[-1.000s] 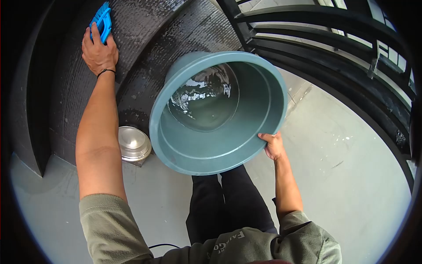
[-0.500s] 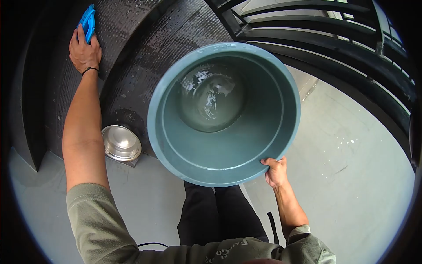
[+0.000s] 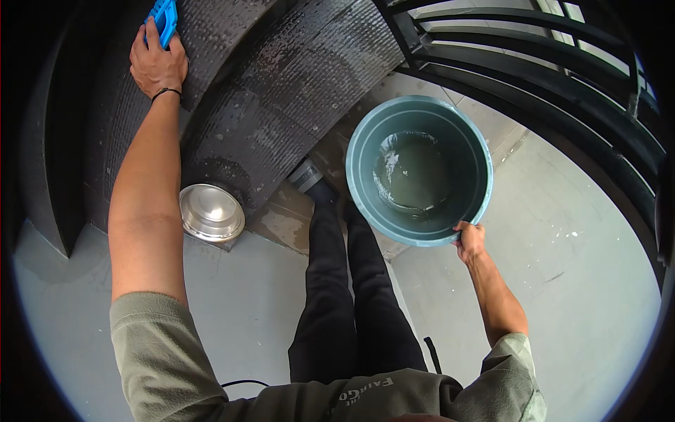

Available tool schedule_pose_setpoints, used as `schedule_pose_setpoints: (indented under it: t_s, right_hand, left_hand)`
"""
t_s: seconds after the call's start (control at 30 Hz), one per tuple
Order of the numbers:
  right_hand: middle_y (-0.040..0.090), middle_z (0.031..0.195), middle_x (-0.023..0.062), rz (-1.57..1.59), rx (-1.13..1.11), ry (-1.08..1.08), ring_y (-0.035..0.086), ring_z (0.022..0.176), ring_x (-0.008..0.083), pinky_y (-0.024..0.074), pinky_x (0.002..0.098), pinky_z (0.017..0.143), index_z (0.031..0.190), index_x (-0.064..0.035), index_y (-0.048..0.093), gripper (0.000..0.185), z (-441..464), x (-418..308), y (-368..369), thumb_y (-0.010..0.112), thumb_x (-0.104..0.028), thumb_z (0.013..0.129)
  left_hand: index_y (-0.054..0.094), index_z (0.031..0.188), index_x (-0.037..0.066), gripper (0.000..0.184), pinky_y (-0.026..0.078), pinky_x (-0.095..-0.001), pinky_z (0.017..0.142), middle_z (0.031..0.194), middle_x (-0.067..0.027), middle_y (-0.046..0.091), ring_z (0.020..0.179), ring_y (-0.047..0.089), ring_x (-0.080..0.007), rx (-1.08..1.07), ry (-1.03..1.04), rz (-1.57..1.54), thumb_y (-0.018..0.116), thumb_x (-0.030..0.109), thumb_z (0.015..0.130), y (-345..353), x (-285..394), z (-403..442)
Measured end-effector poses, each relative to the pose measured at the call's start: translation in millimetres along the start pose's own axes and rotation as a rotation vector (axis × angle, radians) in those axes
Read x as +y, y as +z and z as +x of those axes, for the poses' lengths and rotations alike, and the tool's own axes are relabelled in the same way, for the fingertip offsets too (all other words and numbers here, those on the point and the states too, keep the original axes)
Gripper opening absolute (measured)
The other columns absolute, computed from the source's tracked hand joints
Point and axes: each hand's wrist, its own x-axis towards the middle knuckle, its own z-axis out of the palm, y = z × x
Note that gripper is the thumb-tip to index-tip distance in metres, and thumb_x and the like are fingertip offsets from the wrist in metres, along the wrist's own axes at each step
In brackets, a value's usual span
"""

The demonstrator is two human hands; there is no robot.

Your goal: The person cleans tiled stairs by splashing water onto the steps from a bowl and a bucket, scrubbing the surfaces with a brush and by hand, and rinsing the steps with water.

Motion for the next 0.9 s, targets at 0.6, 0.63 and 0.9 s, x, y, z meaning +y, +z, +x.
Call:
schedule_pose_setpoints:
  t_s: [0.6, 0.63, 0.9]
  right_hand:
    - [0.055, 0.131, 0.0170, 0.233, 0.240, 0.361, 0.058, 0.114, 0.0343, 0.0462, 0.0532, 0.100, 0.130, 0.0004, 0.051, 0.053, 187, 186, -157, 0.058, 0.000, 0.077]
    - [0.054, 0.134, 0.0163, 0.302, 0.245, 0.379, 0.057, 0.116, 0.0347, 0.0450, 0.0528, 0.101, 0.130, -0.0002, 0.051, 0.055, 199, 205, -160, 0.058, 0.001, 0.076]
    - [0.049, 0.141, 0.0157, 0.101, 0.738, 0.362, 0.051, 0.126, 0.0331, 0.0390, 0.0511, 0.108, 0.136, 0.0009, 0.048, 0.066, 214, 229, -114, 0.067, -0.024, 0.078]
  left_hand:
    - [0.058, 0.136, 0.023, 0.051, 0.050, -0.0474, 0.096, 0.129, -0.0108, 0.063, 0.115, 0.060, -0.0348, 0.041, 0.105, 0.086, 0.059, 0.046, 0.090, 7, -15, 0]
    - [0.058, 0.136, 0.025, 0.050, 0.050, -0.0470, 0.097, 0.129, -0.0094, 0.064, 0.116, 0.061, -0.0343, 0.036, 0.093, 0.100, 0.058, 0.046, 0.091, 5, -17, -2]
    - [0.051, 0.135, 0.003, 0.047, 0.050, -0.0449, 0.090, 0.125, -0.0170, 0.061, 0.109, 0.061, -0.0366, 0.244, 0.052, 0.222, 0.060, 0.027, 0.096, -9, 41, -40]
